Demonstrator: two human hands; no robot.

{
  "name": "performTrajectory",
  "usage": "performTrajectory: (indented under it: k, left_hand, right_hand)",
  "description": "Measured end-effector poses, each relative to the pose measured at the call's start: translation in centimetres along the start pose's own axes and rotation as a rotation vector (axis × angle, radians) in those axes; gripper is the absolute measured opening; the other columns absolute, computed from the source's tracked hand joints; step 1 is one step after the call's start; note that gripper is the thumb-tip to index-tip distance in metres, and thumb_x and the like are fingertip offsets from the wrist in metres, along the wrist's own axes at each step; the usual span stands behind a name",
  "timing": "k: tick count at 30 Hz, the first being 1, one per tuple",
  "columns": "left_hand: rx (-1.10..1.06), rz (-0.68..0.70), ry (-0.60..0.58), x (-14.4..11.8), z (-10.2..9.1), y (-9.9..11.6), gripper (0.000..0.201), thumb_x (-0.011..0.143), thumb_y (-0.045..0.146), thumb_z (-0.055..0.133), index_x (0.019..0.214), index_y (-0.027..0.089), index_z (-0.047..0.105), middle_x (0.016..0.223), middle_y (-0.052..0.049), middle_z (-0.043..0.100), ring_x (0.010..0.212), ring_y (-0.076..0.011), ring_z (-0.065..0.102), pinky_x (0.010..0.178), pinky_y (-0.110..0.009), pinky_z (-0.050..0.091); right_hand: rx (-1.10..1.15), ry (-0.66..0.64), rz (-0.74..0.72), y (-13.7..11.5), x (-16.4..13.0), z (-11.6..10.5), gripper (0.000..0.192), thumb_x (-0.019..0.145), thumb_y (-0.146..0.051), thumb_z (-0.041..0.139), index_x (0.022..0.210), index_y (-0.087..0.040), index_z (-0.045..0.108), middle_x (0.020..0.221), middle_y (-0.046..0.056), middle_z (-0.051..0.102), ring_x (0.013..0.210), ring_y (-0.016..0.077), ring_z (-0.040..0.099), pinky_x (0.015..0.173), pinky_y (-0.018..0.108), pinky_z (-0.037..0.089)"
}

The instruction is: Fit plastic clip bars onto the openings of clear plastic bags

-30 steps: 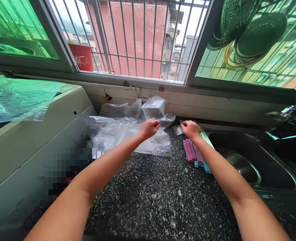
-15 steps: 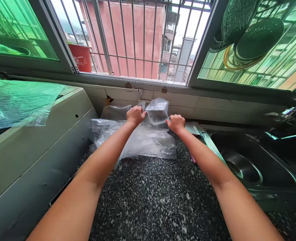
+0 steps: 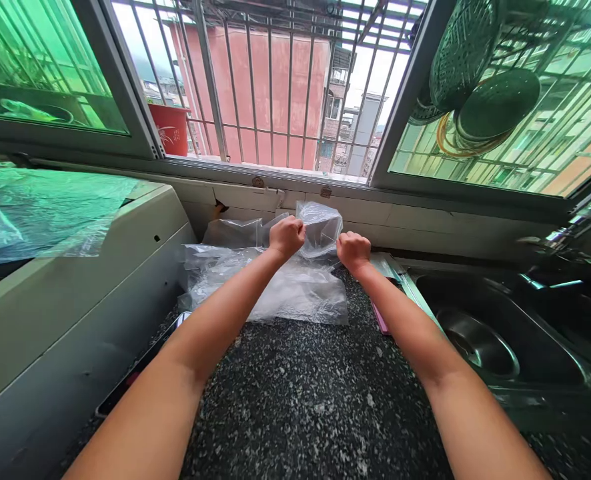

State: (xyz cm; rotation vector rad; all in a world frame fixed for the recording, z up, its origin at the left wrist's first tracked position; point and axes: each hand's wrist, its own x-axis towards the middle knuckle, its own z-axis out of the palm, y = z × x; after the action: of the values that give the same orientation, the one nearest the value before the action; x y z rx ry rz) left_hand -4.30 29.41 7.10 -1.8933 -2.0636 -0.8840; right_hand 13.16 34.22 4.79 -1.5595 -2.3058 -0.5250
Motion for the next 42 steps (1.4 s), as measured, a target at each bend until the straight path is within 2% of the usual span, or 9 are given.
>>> performTrajectory:
  k: [7, 13, 16, 20, 23, 31, 36, 39, 42]
  left_hand:
    - [-0.202, 0.171, 0.257, -6.3, -3.9, 1.4, 0.025, 0.083, 0.027, 0.047, 0.064, 0.018, 0.060, 0.066, -0.003, 0.056, 0.058, -0.0122, 0.050, 0.054, -0.024, 0.031]
    - [-0.234, 0.516, 0.404, -15.1, -5.9, 2.1, 0.029, 0.086, 0.026, 0.046, 0.059, 0.018, 0.055, 0.054, 0.001, 0.052, 0.050, -0.0093, 0.043, 0.052, -0.024, 0.029]
    - [-0.125, 0.571, 0.455, -19.8, -6.3, 2.7, 0.027, 0.086, 0.023, 0.048, 0.060, 0.018, 0.054, 0.052, 0.002, 0.053, 0.048, -0.0091, 0.044, 0.052, -0.025, 0.029]
    - [-0.053, 0.572, 0.415, -25.3, -6.2, 3.9, 0.025, 0.084, 0.021, 0.051, 0.060, 0.019, 0.054, 0.047, 0.003, 0.050, 0.046, -0.0094, 0.043, 0.050, -0.028, 0.025]
    - [-0.072, 0.544, 0.365, -28.2, -5.4, 4.9, 0.026, 0.084, 0.020, 0.052, 0.058, 0.018, 0.052, 0.047, 0.002, 0.050, 0.046, -0.0101, 0.044, 0.049, -0.029, 0.024]
    - [-0.163, 0.513, 0.246, -31.1, -2.7, 6.3, 0.029, 0.086, 0.019, 0.048, 0.057, 0.018, 0.052, 0.049, 0.000, 0.051, 0.047, -0.0116, 0.047, 0.047, -0.030, 0.025]
    - [-0.417, 0.502, 0.117, -32.1, -3.2, 5.6, 0.027, 0.086, 0.027, 0.048, 0.064, 0.017, 0.058, 0.052, 0.000, 0.054, 0.047, -0.0106, 0.048, 0.047, -0.027, 0.031]
    - [-0.606, 0.365, 0.101, -31.7, -5.0, 3.2, 0.021, 0.086, 0.023, 0.047, 0.071, 0.017, 0.061, 0.055, -0.001, 0.057, 0.049, -0.0097, 0.049, 0.049, -0.023, 0.036]
    - [-0.661, -0.002, 0.127, -30.1, -6.6, -0.6, 0.023, 0.085, 0.026, 0.048, 0.068, 0.017, 0.059, 0.059, -0.001, 0.056, 0.055, -0.0107, 0.051, 0.053, -0.022, 0.039]
  right_hand:
    - [0.137, 0.295, 0.009, 1.5, -5.0, -3.9, 0.034, 0.090, -0.032, 0.039, 0.077, -0.016, 0.066, 0.079, 0.008, 0.066, 0.071, 0.0173, 0.056, 0.060, 0.027, 0.028]
    - [0.295, 0.434, -0.057, 2.0, -12.1, -5.9, 0.033, 0.089, -0.034, 0.042, 0.074, -0.017, 0.066, 0.071, 0.004, 0.065, 0.062, 0.0139, 0.054, 0.060, 0.025, 0.033]
    - [0.350, 0.405, -0.077, 1.8, -15.2, -5.9, 0.034, 0.089, -0.035, 0.042, 0.075, -0.017, 0.067, 0.069, 0.004, 0.064, 0.061, 0.0136, 0.054, 0.060, 0.024, 0.035]
    - [0.406, 0.280, -0.087, 1.2, -18.3, -5.0, 0.035, 0.089, -0.036, 0.041, 0.075, -0.018, 0.067, 0.068, 0.005, 0.064, 0.062, 0.0141, 0.056, 0.059, 0.023, 0.036]
    - [0.442, 0.207, -0.128, 0.5, -19.7, -4.0, 0.034, 0.088, -0.035, 0.042, 0.074, -0.018, 0.067, 0.069, 0.005, 0.065, 0.063, 0.0144, 0.057, 0.059, 0.023, 0.036]
    - [0.555, 0.108, -0.200, -0.3, -20.0, -2.1, 0.025, 0.084, -0.024, 0.044, 0.085, -0.018, 0.068, 0.077, 0.005, 0.068, 0.072, 0.0159, 0.061, 0.067, 0.024, 0.043]
    - [0.697, 0.046, -0.175, 0.1, -19.0, -1.1, 0.025, 0.080, -0.020, 0.043, 0.087, -0.018, 0.067, 0.082, 0.006, 0.069, 0.073, 0.0170, 0.062, 0.067, 0.028, 0.047]
    - [0.798, 0.010, -0.137, 0.5, -18.5, -0.7, 0.023, 0.077, -0.023, 0.047, 0.087, -0.018, 0.067, 0.084, 0.006, 0.069, 0.072, 0.0174, 0.061, 0.066, 0.029, 0.049]
    - [0.898, -0.022, -0.103, 0.7, -18.1, -0.6, 0.022, 0.072, -0.027, 0.052, 0.087, -0.018, 0.066, 0.085, 0.006, 0.069, 0.073, 0.0182, 0.061, 0.066, 0.031, 0.049]
